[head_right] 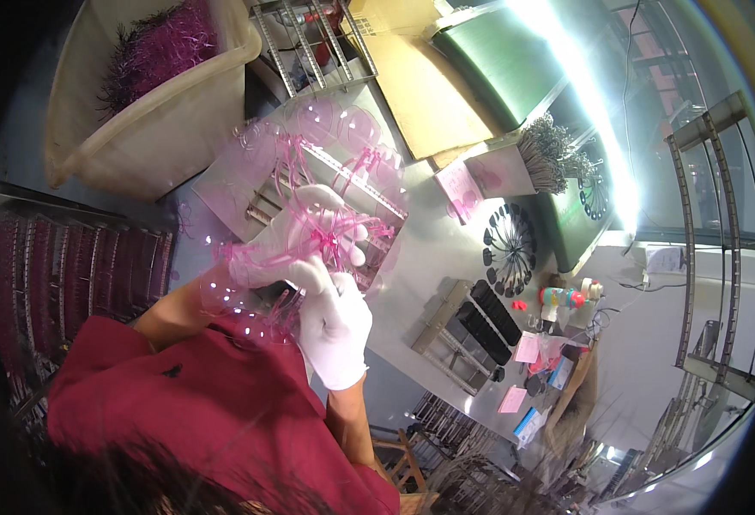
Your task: The person assembles decorative hangers by inserting black and pink plastic pieces into metal racks. They repeatedly pick up bundles of plastic pieces, separate them, and place them into slots on the racks. The person also moves the racks between workstations and adjusts the placement of the pieces.
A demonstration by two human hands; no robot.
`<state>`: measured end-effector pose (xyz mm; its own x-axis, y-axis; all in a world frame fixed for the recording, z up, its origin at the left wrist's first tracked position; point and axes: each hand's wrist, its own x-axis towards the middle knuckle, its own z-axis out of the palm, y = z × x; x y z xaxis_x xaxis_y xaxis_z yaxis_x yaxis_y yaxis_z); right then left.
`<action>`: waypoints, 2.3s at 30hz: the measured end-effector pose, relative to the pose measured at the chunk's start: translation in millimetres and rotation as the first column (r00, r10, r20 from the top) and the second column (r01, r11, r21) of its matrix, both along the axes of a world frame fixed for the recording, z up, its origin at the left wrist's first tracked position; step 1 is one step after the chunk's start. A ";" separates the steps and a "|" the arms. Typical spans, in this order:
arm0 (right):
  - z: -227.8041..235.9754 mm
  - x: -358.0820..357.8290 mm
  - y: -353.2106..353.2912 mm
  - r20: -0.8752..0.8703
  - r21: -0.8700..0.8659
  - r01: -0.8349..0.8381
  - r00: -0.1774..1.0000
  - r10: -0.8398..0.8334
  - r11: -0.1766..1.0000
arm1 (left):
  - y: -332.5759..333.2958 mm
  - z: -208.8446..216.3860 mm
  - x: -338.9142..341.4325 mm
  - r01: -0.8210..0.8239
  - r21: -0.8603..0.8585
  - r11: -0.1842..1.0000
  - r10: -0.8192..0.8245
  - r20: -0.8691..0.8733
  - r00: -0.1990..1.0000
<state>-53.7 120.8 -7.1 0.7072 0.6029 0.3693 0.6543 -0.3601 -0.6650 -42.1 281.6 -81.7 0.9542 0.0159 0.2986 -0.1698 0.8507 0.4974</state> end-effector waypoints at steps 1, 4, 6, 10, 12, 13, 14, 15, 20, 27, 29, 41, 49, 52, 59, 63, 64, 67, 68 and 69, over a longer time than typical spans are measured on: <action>-2.1 5.2 -5.2 -0.039 -0.017 -0.008 0.999 0.007 1.000 | 1.6 3.4 2.6 -0.050 0.041 0.998 0.053 -0.067 0.996; -6.5 10.9 -29.0 -0.051 0.269 0.321 0.946 -0.320 0.908 | 13.2 22.6 5.3 -0.093 -0.036 0.995 0.088 -0.128 0.988; -6.4 13.0 -46.3 -0.493 0.109 0.461 0.794 -0.355 0.880 | 16.3 41.6 11.6 -0.137 -0.173 0.975 0.102 -0.198 0.975; -9.7 11.8 -61.7 -0.732 0.650 0.388 0.088 0.675 0.654 | -9.9 79.1 43.1 -0.578 0.156 0.801 0.522 0.290 0.802; -9.8 17.8 -63.9 -0.683 0.668 0.410 0.008 0.730 0.621 | -30.3 90.9 49.6 -0.566 0.054 0.822 0.523 0.321 0.790; -9.1 22.5 -64.2 -0.645 0.666 0.507 0.024 0.763 0.547 | -40.3 95.2 52.0 -0.559 0.039 0.828 0.525 0.296 0.798; -7.2 31.6 -66.3 -0.627 0.666 0.536 0.026 0.778 0.519 | -47.1 98.2 51.7 -0.551 -0.017 0.834 0.538 0.238 0.808; -4.4 40.9 -68.9 -0.606 0.669 0.557 0.027 0.795 0.491 | -52.4 100.8 52.2 -0.512 -0.067 0.856 0.512 0.248 0.822; 11.3 82.1 -60.0 -0.295 0.869 0.396 -0.066 0.953 0.296 | -46.0 108.9 50.7 -0.235 -0.153 0.960 0.255 0.125 0.959; 47.6 80.7 -61.9 -0.083 0.286 -0.318 0.931 0.354 0.904 | -11.2 102.0 25.3 0.134 -0.353 0.926 -0.116 0.070 0.991; 58.7 79.8 -73.8 0.436 0.000 -0.315 0.854 0.283 0.949 | 1.4 95.3 14.7 0.160 -0.386 0.908 -0.138 0.085 0.987; 32.1 101.3 -45.7 -0.651 0.741 -0.161 0.070 0.756 0.652 | 20.9 92.9 -32.5 0.399 -0.093 0.912 -0.409 -0.226 0.884; 118.8 111.8 -71.8 0.247 -0.032 -0.344 0.907 0.341 0.938 | 50.3 104.0 -48.3 0.485 -0.367 0.794 -0.542 -0.065 0.838; 129.5 139.1 -65.7 -0.700 0.382 -0.262 0.545 0.462 0.887 | 48.1 107.2 -43.6 0.639 -0.084 0.765 -0.639 0.027 0.769; 165.3 102.0 -46.8 -0.148 -0.452 -0.783 0.538 0.830 0.427 | 51.3 115.2 -37.7 0.740 0.205 0.641 -0.763 0.059 0.644; 202.9 109.2 -61.2 0.201 -0.422 -0.540 0.728 0.656 0.729 | 59.6 125.7 -39.3 0.726 0.320 0.609 -0.768 0.012 0.640; 207.6 119.1 -62.3 0.173 -0.380 -0.486 0.799 0.576 0.787 | 59.7 127.6 -36.2 0.731 0.350 0.585 -0.779 -0.006 0.626; 201.7 146.2 -48.1 -0.346 -0.233 -0.588 0.795 0.499 0.775 | 60.9 130.8 -29.2 0.737 0.420 0.530 -0.805 -0.024 0.593; 195.5 148.0 -37.1 -0.478 -0.194 -0.707 0.674 0.564 0.680 | 60.1 131.0 -26.4 0.737 0.441 0.511 -0.811 -0.037 0.584; 191.0 142.7 -27.9 -0.566 -0.101 -0.797 0.538 0.625 0.596 | 60.6 131.3 -24.6 0.740 0.453 0.497 -0.817 -0.044 0.575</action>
<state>89.0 92.9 183.8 0.0014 0.9874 -0.1585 0.4570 -0.1416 -0.8781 -66.8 342.2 49.5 0.4568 -0.8589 0.2316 0.3591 0.4161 0.8354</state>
